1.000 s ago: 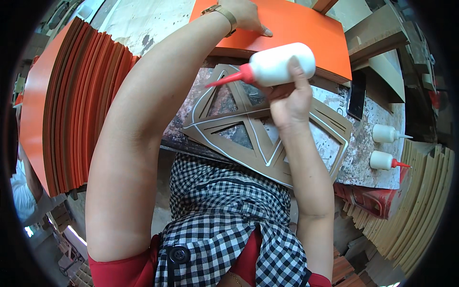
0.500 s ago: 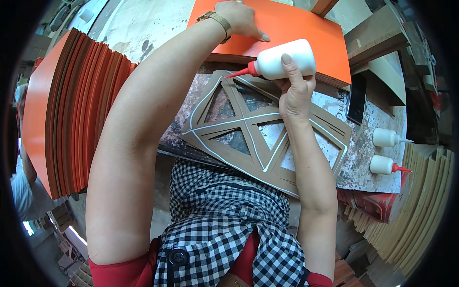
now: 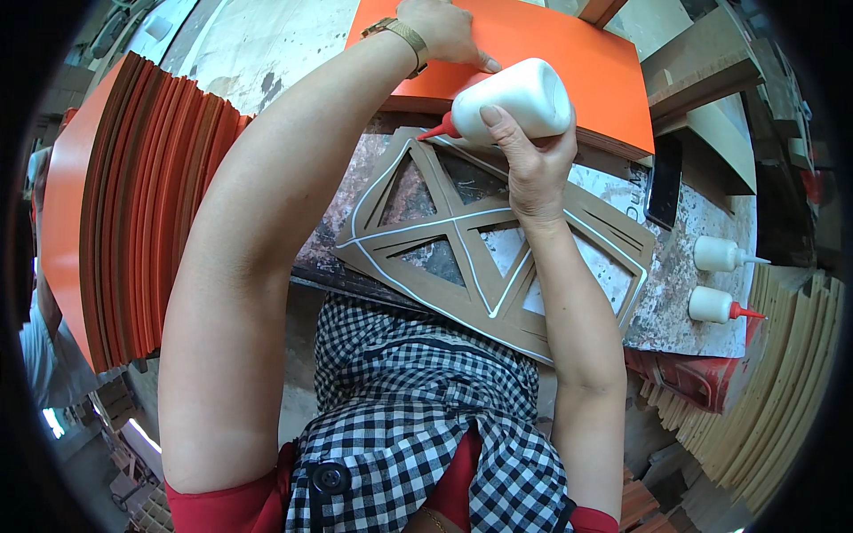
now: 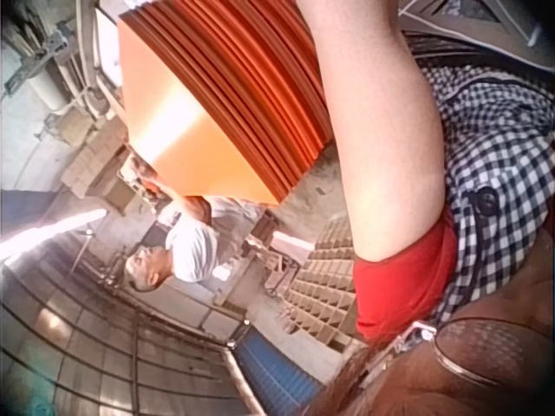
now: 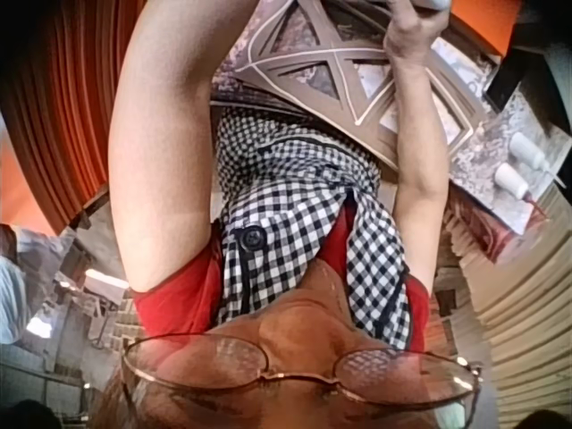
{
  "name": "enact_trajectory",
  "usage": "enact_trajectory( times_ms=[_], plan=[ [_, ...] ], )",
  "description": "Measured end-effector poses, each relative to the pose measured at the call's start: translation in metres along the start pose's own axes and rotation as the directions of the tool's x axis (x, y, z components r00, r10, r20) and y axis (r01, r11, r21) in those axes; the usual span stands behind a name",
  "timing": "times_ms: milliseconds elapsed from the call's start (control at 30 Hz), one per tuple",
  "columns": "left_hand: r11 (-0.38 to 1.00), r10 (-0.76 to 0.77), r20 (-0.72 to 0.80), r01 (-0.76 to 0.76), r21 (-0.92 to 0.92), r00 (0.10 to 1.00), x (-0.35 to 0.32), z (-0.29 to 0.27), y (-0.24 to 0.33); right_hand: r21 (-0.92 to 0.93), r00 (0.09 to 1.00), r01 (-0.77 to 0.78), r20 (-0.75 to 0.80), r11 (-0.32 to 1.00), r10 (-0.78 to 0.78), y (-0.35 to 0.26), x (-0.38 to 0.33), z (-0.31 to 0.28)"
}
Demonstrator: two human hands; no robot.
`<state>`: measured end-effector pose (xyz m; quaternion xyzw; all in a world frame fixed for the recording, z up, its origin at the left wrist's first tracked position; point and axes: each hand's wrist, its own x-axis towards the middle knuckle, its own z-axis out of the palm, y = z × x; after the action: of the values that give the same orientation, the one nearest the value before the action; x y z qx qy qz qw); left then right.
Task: Applying glue to wooden frames and attaching decorative panels to assemble furniture components.
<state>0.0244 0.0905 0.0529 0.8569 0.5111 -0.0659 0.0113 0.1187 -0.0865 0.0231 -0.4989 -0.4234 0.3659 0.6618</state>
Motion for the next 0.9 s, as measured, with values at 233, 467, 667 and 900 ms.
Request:
enact_trajectory(
  times_ms=[233, 467, 667, 900],
  plan=[
    [1.000, 0.012, -0.004, -0.012, 0.005, 1.000, 0.001, 0.002, 0.000, -0.087, 0.992, 0.008, 0.124, 0.996, 0.002, -0.016, -0.014, -0.024],
    [1.000, 0.024, -0.007, -0.024, -0.018, 1.000, 0.001, 0.003, -0.002, -0.077, 0.987, -0.004, 0.159, 0.997, 0.017, -0.031, -0.041, -0.060],
    [0.997, 0.065, -0.045, -0.066, -0.041, 0.997, 0.000, 0.002, -0.004, 0.017, 0.981, -0.065, 0.187, 0.998, 0.060, -0.040, -0.072, -0.097],
    [0.991, -0.067, 0.118, 0.080, -0.106, 0.991, -0.025, -0.021, 0.008, 0.419, 0.976, -0.025, -0.186, 0.908, 0.113, -0.058, -0.098, -0.157]
  ],
)
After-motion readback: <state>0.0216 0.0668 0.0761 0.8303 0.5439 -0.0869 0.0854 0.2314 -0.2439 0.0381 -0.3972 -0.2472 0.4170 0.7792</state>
